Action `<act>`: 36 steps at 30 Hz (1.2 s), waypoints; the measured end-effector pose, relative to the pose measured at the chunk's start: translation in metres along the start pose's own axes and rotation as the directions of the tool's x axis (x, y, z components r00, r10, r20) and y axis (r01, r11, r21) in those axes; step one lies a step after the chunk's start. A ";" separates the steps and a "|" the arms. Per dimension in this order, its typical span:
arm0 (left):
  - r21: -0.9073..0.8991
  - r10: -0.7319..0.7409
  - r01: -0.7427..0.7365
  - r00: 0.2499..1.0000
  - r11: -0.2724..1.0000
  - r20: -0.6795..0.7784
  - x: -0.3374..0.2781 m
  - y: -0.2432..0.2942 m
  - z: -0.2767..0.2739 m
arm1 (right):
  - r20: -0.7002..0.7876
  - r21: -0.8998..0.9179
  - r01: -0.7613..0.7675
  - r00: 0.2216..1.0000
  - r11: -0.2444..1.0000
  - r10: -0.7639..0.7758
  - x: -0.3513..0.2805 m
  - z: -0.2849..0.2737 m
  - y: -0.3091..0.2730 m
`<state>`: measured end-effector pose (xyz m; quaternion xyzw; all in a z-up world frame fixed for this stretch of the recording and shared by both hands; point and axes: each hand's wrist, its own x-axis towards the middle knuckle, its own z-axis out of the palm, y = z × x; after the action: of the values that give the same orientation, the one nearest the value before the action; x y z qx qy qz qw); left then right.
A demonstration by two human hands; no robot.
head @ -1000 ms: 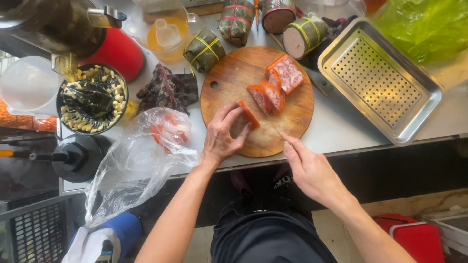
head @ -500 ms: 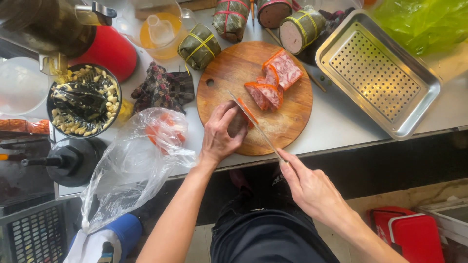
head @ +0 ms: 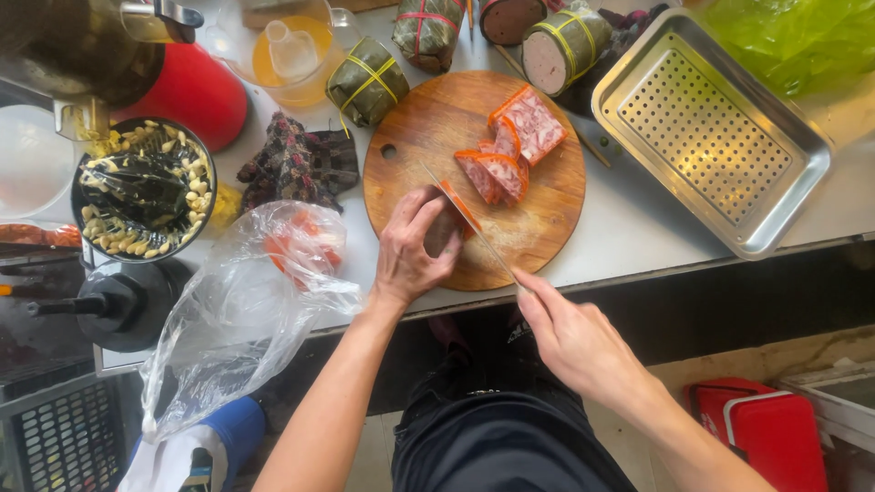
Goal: Slicing a piece of meat on a wooden cutting board using a knife
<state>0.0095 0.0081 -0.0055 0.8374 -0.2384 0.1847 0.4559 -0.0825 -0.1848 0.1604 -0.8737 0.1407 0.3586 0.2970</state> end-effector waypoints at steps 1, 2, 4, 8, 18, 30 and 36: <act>0.007 -0.003 0.003 1.000 1.000 0.004 -0.001 0.001 0.000 | -0.011 -0.011 0.063 0.998 0.998 -0.063 0.010 -0.001 -0.003; 0.009 0.002 -0.002 1.000 1.000 0.001 0.000 0.002 0.000 | -0.016 -0.010 0.067 0.998 0.998 -0.067 0.019 -0.001 -0.007; 0.003 0.001 -0.001 1.000 1.000 0.002 0.001 0.005 -0.001 | -0.045 0.027 0.167 0.985 0.986 -0.166 0.036 0.000 -0.016; -0.002 0.002 -0.002 1.000 1.000 0.000 0.005 0.007 -0.004 | -0.015 0.041 0.067 0.998 0.997 -0.066 0.002 -0.001 -0.005; 0.010 -0.029 0.029 1.000 1.000 -0.009 -0.001 0.005 0.001 | 0.006 0.025 0.131 0.991 0.991 -0.132 0.032 -0.003 -0.012; -0.060 -0.064 0.062 0.997 0.996 -0.044 0.001 0.017 -0.005 | -0.075 0.268 0.091 0.994 0.959 -0.073 0.026 -0.001 0.026; -0.076 -0.037 0.033 0.998 0.997 -0.053 0.002 0.013 -0.007 | -0.075 0.572 0.139 0.990 0.808 -0.117 0.043 0.023 0.041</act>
<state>0.0036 0.0072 0.0078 0.8183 -0.2180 0.1905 0.4966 -0.0838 -0.2042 0.0995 -0.7568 0.1886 0.2625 0.5681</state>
